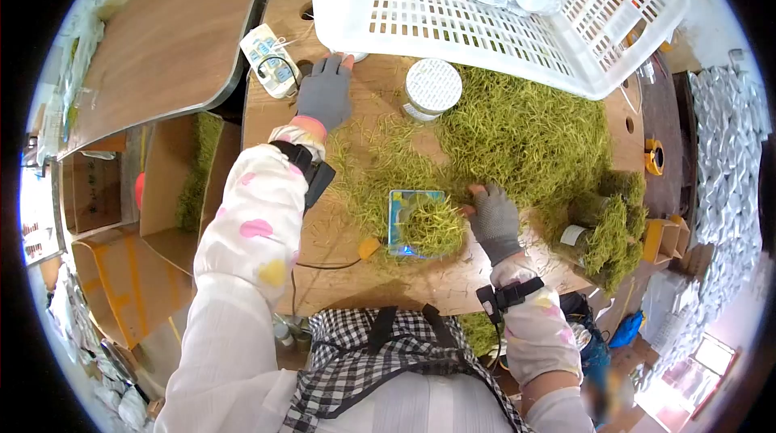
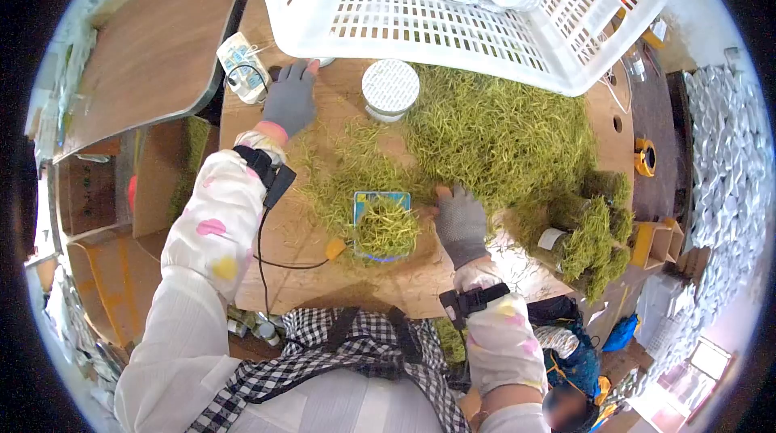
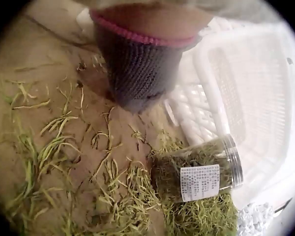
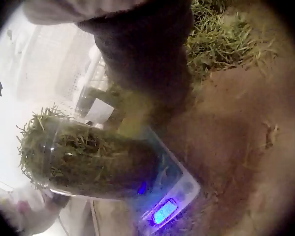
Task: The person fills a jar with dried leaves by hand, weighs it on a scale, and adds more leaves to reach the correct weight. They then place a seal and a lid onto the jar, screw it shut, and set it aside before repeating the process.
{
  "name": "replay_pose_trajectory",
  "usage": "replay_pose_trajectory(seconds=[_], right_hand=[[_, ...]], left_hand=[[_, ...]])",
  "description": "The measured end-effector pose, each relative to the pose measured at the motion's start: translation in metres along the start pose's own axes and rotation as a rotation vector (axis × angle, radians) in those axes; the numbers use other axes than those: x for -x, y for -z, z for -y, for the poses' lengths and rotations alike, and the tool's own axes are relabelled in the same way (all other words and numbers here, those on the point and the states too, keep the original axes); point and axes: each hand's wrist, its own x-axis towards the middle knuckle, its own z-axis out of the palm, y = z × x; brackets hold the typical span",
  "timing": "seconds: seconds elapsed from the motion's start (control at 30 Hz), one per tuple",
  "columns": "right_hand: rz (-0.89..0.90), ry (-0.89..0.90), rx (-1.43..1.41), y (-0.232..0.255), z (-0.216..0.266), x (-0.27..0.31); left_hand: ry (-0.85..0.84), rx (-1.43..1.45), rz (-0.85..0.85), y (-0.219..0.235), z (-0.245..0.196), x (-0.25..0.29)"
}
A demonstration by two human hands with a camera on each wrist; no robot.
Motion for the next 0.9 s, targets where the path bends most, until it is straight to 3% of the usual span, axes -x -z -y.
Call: replay_pose_trajectory(seconds=[0.13,0.2,0.33,0.47,0.6,0.67,0.77,0.83,0.9], right_hand=[[0.027,0.01,-0.089,0.013,-0.009,0.005],[-0.009,-0.027,-0.278,0.02,-0.009,0.002],[-0.002,0.057,-0.409,0.047,0.027,-0.032],[0.051,0.125,-0.301,0.042,0.054,-0.07],[0.151,0.24,-0.061,0.029,0.063,-0.088],[0.178,0.256,0.054,0.034,0.064,-0.087],[0.174,0.278,0.031,0.041,0.052,-0.076],[0.016,0.157,-0.295,0.044,0.037,-0.059],[-0.073,0.13,-0.363,0.054,0.021,-0.042]], left_hand=[[0.02,0.013,0.024,0.004,-0.001,-0.007],[0.025,-0.077,0.117,0.009,-0.005,-0.009],[0.031,-0.089,0.12,0.01,-0.011,-0.003],[0.001,0.029,0.127,0.024,-0.021,0.017],[0.01,0.175,-0.011,0.044,-0.029,0.056],[0.033,0.198,0.008,0.057,-0.037,0.085],[0.092,0.265,0.053,0.069,-0.048,0.134],[0.142,0.311,0.081,0.077,-0.058,0.165],[0.203,0.42,0.087,0.089,-0.069,0.188]])
